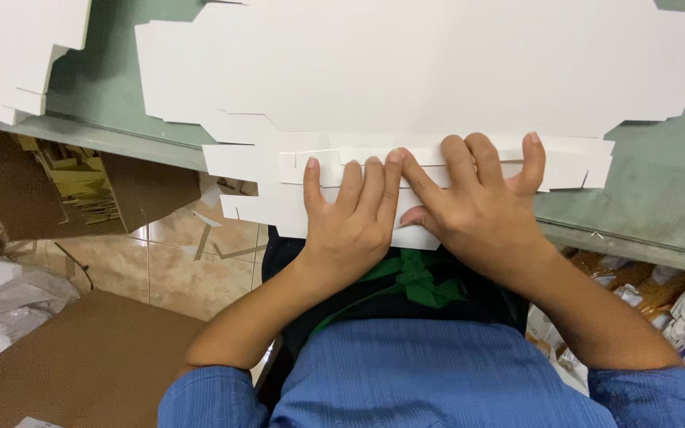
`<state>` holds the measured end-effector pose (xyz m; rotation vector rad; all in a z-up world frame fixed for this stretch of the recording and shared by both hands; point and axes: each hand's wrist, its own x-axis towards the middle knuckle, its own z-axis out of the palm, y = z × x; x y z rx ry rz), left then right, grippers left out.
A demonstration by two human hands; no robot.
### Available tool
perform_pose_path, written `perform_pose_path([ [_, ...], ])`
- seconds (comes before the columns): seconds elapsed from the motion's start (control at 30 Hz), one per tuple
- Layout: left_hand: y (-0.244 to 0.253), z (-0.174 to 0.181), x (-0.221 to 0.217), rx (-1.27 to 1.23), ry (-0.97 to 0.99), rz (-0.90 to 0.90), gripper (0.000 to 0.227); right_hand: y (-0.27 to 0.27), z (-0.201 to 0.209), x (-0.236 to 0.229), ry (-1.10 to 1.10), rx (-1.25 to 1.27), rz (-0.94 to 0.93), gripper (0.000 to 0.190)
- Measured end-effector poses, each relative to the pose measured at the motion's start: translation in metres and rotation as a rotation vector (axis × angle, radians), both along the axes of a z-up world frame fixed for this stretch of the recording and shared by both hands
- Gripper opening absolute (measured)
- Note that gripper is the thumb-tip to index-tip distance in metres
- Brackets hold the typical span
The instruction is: The person folds white paperboard blanks into box shapes on a glass table. They repeatedly crease pre-scored lines and tuck flaps to form the box structure, handling one unit at a time.
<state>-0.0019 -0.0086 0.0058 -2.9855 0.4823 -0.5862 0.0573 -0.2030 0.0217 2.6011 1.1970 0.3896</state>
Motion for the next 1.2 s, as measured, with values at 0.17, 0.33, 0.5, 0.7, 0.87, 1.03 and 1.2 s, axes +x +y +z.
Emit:
perform_pose_path([
  [0.17, 0.003, -0.003, -0.002, 0.028, 0.005, 0.039, 0.031, 0.008, 0.000, 0.004, -0.046, 0.042, 0.026, 0.075],
  [0.33, 0.002, -0.008, -0.016, 0.111, 0.142, 0.037, 0.046, 0.007, -0.017, -0.006, -0.039, 0.148, 0.021, 0.072],
  [0.5, 0.001, -0.003, -0.022, 0.073, 0.218, 0.075, 0.044, 0.004, -0.028, -0.017, 0.117, 0.213, 0.002, 0.060],
  [0.7, 0.002, 0.000, -0.014, 0.064, 0.122, 0.068, 0.037, 0.011, -0.031, -0.017, 0.028, 0.236, -0.013, 0.061],
  [0.87, 0.006, 0.005, -0.012, 0.064, 0.164, 0.043, 0.038, 0.008, -0.027, -0.018, 0.090, 0.160, -0.038, 0.062],
  [1.03, 0.011, 0.005, -0.012, 0.054, 0.170, 0.053, 0.042, 0.007, -0.030, -0.017, 0.055, 0.217, -0.032, 0.063],
  [1.2, 0.013, 0.003, -0.012, 0.117, 0.141, 0.043, 0.046, 0.006, -0.029, -0.018, 0.046, 0.189, -0.041, 0.064],
])
